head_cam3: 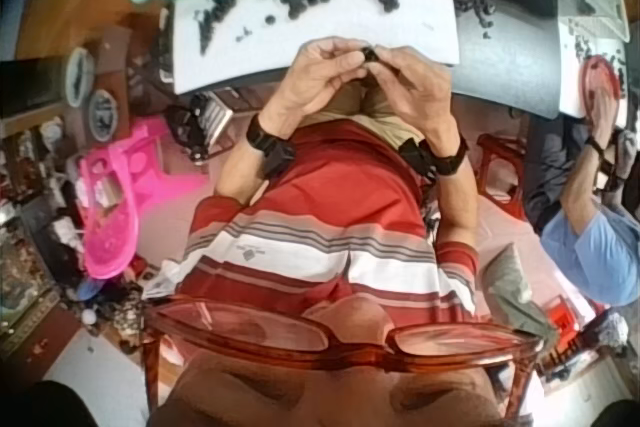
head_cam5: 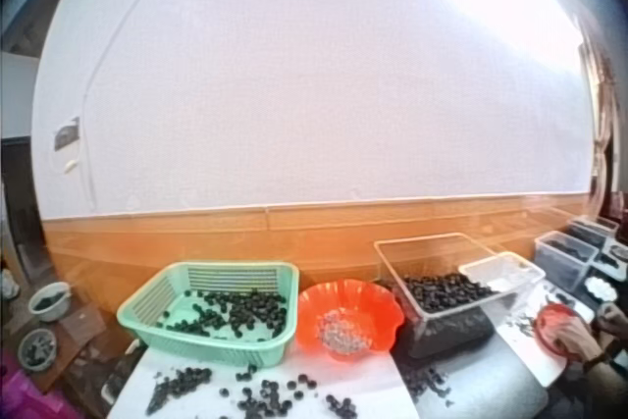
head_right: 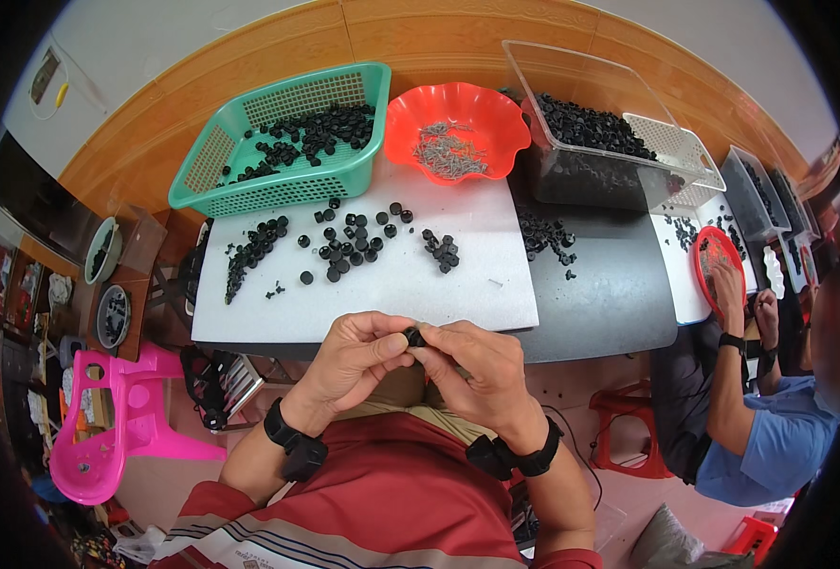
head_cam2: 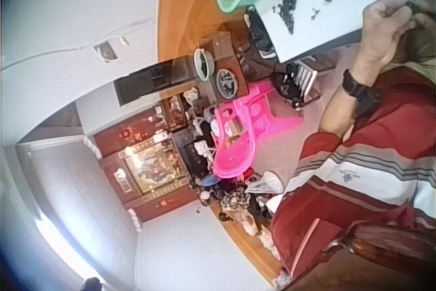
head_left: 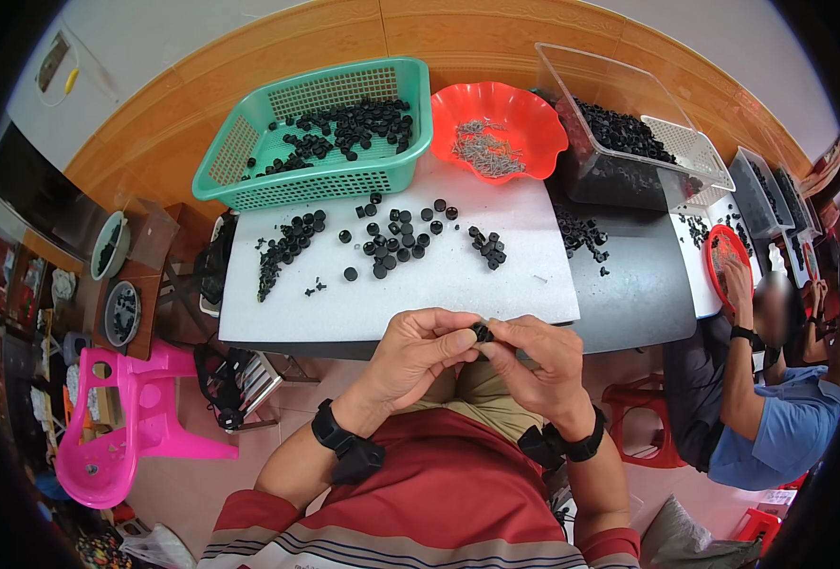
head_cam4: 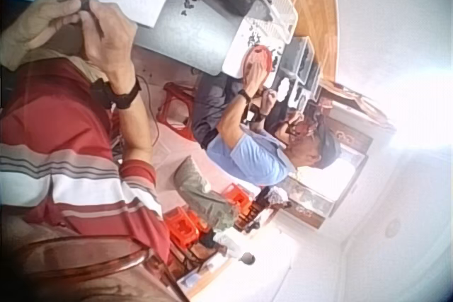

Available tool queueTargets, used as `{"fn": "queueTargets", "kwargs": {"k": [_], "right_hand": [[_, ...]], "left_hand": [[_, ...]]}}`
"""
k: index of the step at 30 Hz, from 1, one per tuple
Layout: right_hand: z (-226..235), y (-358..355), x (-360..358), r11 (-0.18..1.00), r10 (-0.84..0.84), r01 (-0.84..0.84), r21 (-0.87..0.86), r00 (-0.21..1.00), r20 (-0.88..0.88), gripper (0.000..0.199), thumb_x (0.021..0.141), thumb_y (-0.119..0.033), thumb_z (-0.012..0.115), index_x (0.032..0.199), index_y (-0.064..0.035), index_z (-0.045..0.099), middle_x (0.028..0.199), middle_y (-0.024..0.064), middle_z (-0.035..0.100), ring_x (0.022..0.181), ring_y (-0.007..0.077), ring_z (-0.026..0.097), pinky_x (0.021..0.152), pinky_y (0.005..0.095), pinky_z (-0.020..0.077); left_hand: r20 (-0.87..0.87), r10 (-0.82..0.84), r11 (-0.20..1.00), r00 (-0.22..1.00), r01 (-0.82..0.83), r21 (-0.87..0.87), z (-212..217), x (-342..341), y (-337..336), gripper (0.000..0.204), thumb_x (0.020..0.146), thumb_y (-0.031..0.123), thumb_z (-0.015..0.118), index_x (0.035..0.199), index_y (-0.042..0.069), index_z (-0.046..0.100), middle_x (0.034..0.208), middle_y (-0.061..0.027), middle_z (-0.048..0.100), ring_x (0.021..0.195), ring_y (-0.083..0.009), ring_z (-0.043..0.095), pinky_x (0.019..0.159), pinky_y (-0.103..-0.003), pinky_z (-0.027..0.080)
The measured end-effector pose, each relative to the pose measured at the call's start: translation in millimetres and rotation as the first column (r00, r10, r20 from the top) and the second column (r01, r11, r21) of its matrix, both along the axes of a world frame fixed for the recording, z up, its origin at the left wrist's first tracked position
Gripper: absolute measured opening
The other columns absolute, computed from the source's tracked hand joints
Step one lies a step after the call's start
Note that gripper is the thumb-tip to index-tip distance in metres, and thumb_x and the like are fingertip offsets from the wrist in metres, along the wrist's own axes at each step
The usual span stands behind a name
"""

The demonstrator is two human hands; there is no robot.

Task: Assembling and applying grease to small black plastic components at a factory workstation.

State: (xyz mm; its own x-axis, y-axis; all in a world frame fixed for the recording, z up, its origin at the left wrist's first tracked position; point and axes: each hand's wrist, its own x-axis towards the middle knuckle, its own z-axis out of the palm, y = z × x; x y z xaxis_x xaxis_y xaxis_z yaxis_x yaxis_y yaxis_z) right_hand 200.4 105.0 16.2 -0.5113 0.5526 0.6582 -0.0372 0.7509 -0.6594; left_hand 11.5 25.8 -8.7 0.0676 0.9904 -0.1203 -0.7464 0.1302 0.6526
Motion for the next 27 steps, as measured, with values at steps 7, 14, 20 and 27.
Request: {"fn": "queueTargets", "kwargs": {"k": [7,14,20,27], "right_hand": [[0.7,-0.1,1.1,1.000,0.001,-0.001,0.013,1.000,0.011,0.026,0.083,0.003,0.080,0.108,0.0028,0.071,0.086,0.0149,0.073,0.069,0.0241,0.072,0.060,0.0314,0.0568],[1.4,0.6,3.7,0.999,0.014,-0.016,0.051,0.999,0.032,0.027,0.083,0.003,0.079,0.109,0.0034,0.070,0.088,0.0160,0.073,0.071,0.0267,0.073,0.061,0.0330,0.0581],[5.8,1.2,7.7,0.999,0.033,-0.036,0.037,0.996,0.086,0.028,0.082,0.004,0.079,0.108,0.0031,0.069,0.088,0.0158,0.073,0.071,0.0283,0.072,0.061,0.0337,0.0580],[8.3,0.6,11.5,0.998,0.029,-0.036,0.052,0.992,0.126,0.026,0.081,0.003,0.080,0.105,0.0026,0.069,0.089,0.0155,0.073,0.074,0.0283,0.073,0.062,0.0347,0.0595]], "left_hand": [[-0.030,0.005,1.000,1.000,-0.005,-0.002,1.4,0.9,-0.3,0.022,0.096,-0.001,0.068,0.118,-0.002,0.072,0.115,-0.0158,0.073,0.098,-0.0192,0.073,0.086,-0.029,0.064],[-0.058,-0.006,1.000,0.998,0.005,-0.017,2.9,1.8,-1.2,0.022,0.097,0.000,0.069,0.118,-0.002,0.072,0.115,-0.0158,0.073,0.098,-0.0188,0.073,0.086,-0.028,0.064],[-0.147,0.005,1.000,0.989,-0.009,-0.027,3.9,2.4,-3.6,0.022,0.097,0.001,0.069,0.118,-0.003,0.072,0.115,-0.0162,0.073,0.098,-0.0187,0.073,0.085,-0.029,0.064],[-0.366,0.035,0.999,0.930,-0.034,0.010,16.3,6.5,-2.2,0.025,0.095,0.008,0.075,0.117,-0.004,0.074,0.101,-0.0090,0.076,0.084,-0.0104,0.069,0.078,-0.024,0.057]]}}
